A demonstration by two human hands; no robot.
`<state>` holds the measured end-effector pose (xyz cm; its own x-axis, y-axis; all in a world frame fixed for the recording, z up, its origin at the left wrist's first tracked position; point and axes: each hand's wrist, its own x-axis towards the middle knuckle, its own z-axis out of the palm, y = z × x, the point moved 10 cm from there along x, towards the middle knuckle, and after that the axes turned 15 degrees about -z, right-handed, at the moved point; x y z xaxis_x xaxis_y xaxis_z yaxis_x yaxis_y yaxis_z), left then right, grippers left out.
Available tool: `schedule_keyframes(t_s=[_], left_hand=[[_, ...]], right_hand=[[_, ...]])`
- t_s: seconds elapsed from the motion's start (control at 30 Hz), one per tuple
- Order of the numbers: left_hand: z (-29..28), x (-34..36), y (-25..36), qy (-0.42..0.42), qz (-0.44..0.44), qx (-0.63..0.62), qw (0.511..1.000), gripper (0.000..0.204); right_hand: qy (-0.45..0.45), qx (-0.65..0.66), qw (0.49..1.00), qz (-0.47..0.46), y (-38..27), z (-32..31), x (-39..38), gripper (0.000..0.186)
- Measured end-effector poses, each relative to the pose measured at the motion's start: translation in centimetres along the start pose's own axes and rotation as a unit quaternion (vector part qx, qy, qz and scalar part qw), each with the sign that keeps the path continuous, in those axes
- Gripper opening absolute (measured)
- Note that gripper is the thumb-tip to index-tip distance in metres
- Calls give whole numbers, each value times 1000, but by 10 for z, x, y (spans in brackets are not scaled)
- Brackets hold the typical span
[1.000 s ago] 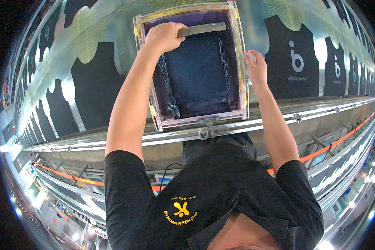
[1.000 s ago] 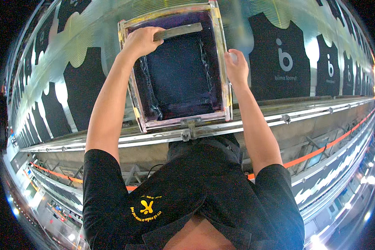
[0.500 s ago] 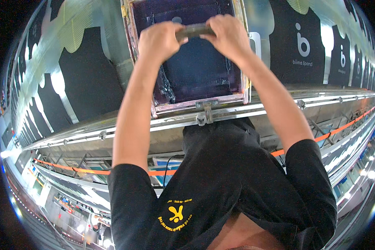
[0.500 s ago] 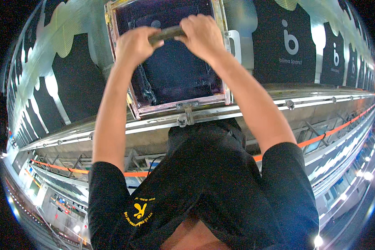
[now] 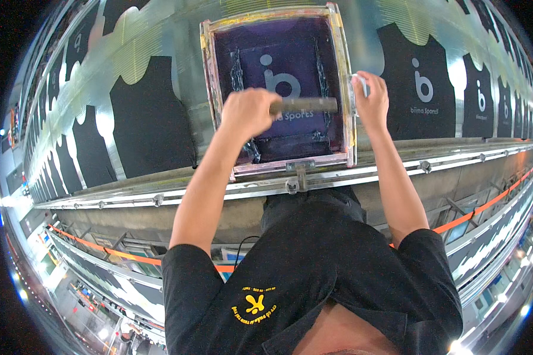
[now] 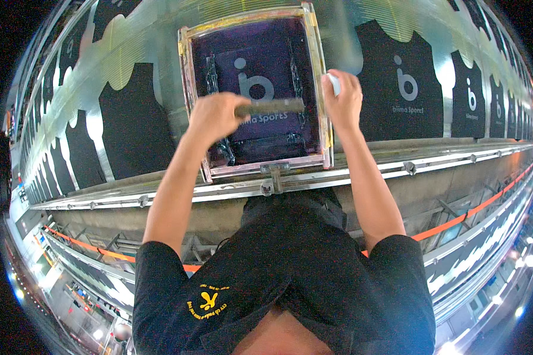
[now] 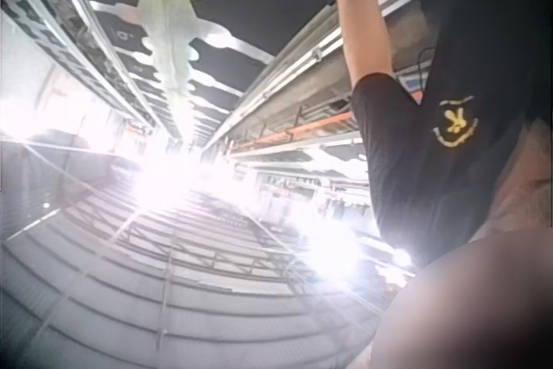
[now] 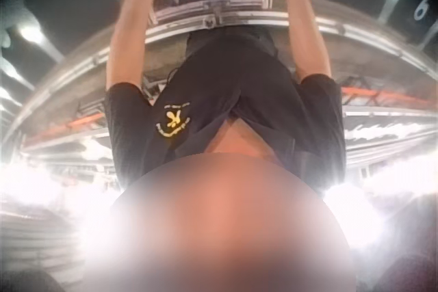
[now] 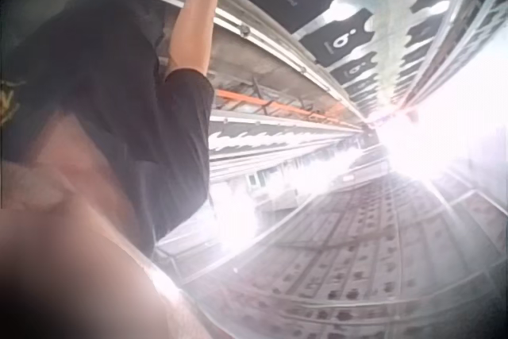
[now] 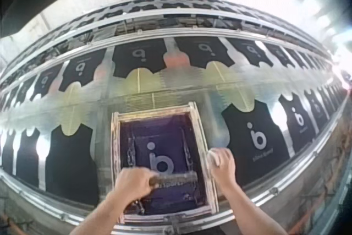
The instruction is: The person uses a squeegee to spread dark ink evenly across a screen printing frame. They repeatedly pull the squeegee across the screen to ensure uniform coverage, then briefly lift the frame to inspect the ink distribution before continuing the process.
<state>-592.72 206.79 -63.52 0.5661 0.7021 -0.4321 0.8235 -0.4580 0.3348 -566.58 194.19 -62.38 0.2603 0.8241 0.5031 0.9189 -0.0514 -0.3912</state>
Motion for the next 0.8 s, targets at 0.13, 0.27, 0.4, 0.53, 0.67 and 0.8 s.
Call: schedule_keyframes(t_s=[0.13,0.27,0.4,0.53,0.67,0.8], left_hand=[[-52,62,-5,36,-25,22,999,33],[-71,101,-20,85,-19,20,996,39],[-50,77,-24,146,4,-21,989,43],[2,-2,-4,165,32,-18,986,50],[80,-99,5,199,61,-11,978,55],[122,-143,2,213,55,17,975,58]], right_hand=[[-77,79,948,298,81,62,-41,36],[-11,122,941,317,79,54,-38,33],[-16,138,944,300,71,44,-35,31],[5,137,947,291,82,43,-35,30],[18,182,941,285,74,42,-32,28],[-4,239,920,309,57,41,-26,30]])
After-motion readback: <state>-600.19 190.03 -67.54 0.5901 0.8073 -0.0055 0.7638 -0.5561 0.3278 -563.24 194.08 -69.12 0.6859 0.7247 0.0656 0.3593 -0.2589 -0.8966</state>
